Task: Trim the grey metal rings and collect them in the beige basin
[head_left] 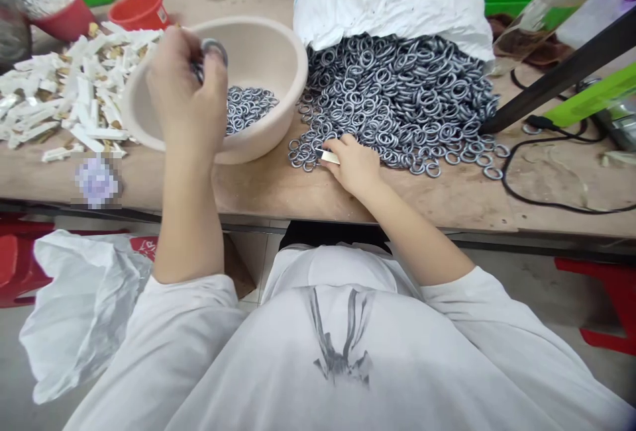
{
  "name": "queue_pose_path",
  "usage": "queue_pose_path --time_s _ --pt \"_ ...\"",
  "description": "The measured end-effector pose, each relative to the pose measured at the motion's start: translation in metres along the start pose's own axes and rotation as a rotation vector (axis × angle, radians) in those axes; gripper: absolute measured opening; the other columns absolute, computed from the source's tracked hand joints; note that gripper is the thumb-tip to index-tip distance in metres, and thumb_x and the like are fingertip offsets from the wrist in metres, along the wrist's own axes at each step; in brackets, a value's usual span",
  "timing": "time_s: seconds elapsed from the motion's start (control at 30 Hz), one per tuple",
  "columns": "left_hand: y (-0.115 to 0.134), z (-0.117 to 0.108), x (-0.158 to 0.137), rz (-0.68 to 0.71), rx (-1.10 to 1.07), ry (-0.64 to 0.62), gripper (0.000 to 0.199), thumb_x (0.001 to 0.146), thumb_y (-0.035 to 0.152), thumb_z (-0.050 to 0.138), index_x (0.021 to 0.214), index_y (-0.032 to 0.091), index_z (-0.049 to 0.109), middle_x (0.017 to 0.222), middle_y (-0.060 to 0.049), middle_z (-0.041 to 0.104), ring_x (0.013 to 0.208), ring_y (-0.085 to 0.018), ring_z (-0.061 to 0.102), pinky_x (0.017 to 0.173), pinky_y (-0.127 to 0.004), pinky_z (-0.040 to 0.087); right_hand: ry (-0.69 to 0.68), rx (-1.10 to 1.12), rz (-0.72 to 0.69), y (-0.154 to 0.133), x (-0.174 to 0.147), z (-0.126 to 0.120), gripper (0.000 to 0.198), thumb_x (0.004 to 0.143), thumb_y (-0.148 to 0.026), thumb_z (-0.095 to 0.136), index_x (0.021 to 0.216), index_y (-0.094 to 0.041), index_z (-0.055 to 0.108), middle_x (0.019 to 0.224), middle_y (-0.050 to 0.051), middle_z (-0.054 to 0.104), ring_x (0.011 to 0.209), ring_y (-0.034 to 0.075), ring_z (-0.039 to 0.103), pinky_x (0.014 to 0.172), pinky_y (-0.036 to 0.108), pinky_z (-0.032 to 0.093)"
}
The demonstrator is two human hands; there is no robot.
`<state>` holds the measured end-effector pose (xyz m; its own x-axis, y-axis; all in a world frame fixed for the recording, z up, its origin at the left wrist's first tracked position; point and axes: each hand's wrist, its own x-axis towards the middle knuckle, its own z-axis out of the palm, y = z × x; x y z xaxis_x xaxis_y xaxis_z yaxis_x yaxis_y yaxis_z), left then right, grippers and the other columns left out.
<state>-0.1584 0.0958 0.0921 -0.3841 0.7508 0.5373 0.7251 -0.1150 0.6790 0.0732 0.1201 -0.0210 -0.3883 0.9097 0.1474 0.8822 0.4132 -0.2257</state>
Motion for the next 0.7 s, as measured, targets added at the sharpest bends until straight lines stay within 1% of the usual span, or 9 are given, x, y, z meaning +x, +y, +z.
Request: queue_pose_path --time_s 0.07,0.13,0.2,0.27,0.3,0.37,0.47,0.6,0.7 --pt "-0.009 -0.001 0.021 0.035 0.335 -0.161 0.017 0.084 0.020 0.069 0.099 0.019 0.061 0.099 -0.006 0.061 0.105 -0.026 0.058 0.101 -0.048 0.042 -0.017 -0.021 -0.011 -0.001 0.003 0.001 0.029 0.098 -0.036 0.053 0.119 -0.024 0.068 0.118 0.011 0.063 0.085 0.025 0.064 0.063 0.033 0.034" --pt "-0.009 0.001 0.017 0.114 0.406 -0.248 0.030 0.080 0.016 0.072 0.108 0.019 0.063 0.115 -0.011 0.063 0.121 -0.033 0.054 0.109 -0.053 0.036 -0.025 -0.014 0.005 0.000 0.005 0.001 0.026 0.097 -0.031 0.052 0.112 -0.020 0.069 0.118 0.013 0.063 0.084 0.024 0.064 0.063 0.033 0.034" --pt "-0.002 0.007 -0.009 0.247 0.277 -0.217 0.033 0.075 0.012 0.074 0.107 0.017 0.065 0.122 -0.012 0.063 0.127 -0.033 0.051 0.113 -0.050 0.033 -0.003 0.075 0.031 0.004 0.006 -0.002 0.023 0.096 -0.028 0.052 0.106 -0.018 0.070 0.116 0.013 0.064 0.085 0.024 0.063 0.065 0.033 0.036" --pt "0.007 0.016 -0.045 0.269 0.009 -0.256 0.017 0.086 0.020 0.066 0.103 0.022 0.067 0.112 -0.008 0.066 0.112 -0.025 0.057 0.106 -0.042 0.039 0.042 0.303 0.047 0.008 0.003 -0.006 0.018 0.094 -0.027 0.055 0.096 -0.017 0.069 0.106 0.011 0.066 0.085 0.022 0.061 0.069 0.033 0.038" --pt "0.010 0.022 -0.063 0.243 -0.107 -0.277 0.011 0.091 0.025 0.062 0.100 0.023 0.067 0.103 -0.007 0.067 0.102 -0.022 0.059 0.100 -0.039 0.042 0.063 0.476 0.048 0.009 0.000 -0.008 0.016 0.093 -0.029 0.057 0.092 -0.017 0.068 0.098 0.009 0.066 0.084 0.021 0.060 0.070 0.033 0.039" --pt "0.013 0.038 -0.095 0.114 -0.292 -0.355 0.017 0.095 0.034 0.058 0.102 0.022 0.067 0.103 -0.006 0.067 0.096 -0.020 0.059 0.092 -0.034 0.045 0.071 0.883 0.043 0.006 -0.012 -0.011 0.019 0.090 -0.036 0.061 0.087 -0.018 0.064 0.084 0.004 0.063 0.077 0.017 0.057 0.069 0.031 0.041" --pt "0.014 0.060 -0.128 -0.136 -0.566 -0.481 0.026 0.095 0.045 0.056 0.097 0.021 0.065 0.090 -0.004 0.065 0.082 -0.016 0.057 0.076 -0.027 0.046 0.004 1.376 0.037 -0.008 -0.037 -0.015 0.035 0.083 -0.054 0.068 0.084 -0.021 0.057 0.074 -0.001 0.057 0.067 0.014 0.054 0.062 0.028 0.042" --pt "0.017 0.074 -0.151 -0.410 -0.884 -0.530 0.041 0.091 0.058 0.057 0.076 0.020 0.054 0.064 0.003 0.049 0.056 -0.010 0.043 0.053 -0.022 0.036 0.027 1.521 0.079 -0.024 -0.058 -0.014 0.047 0.074 -0.063 0.075 0.085 -0.024 0.052 0.071 -0.004 0.053 0.064 0.014 0.053 0.060 0.028 0.045" --pt "0.021 0.071 -0.158 -0.470 -1.038 -0.660 0.043 0.089 0.057 0.062 0.072 0.019 0.050 0.058 0.005 0.043 0.050 -0.008 0.037 0.047 -0.021 0.033 0.078 1.525 0.077 -0.020 -0.057 -0.015 0.046 0.075 -0.062 0.076 0.085 -0.024 0.052 0.073 -0.004 0.051 0.065 0.013 0.051 0.060 0.027 0.044"
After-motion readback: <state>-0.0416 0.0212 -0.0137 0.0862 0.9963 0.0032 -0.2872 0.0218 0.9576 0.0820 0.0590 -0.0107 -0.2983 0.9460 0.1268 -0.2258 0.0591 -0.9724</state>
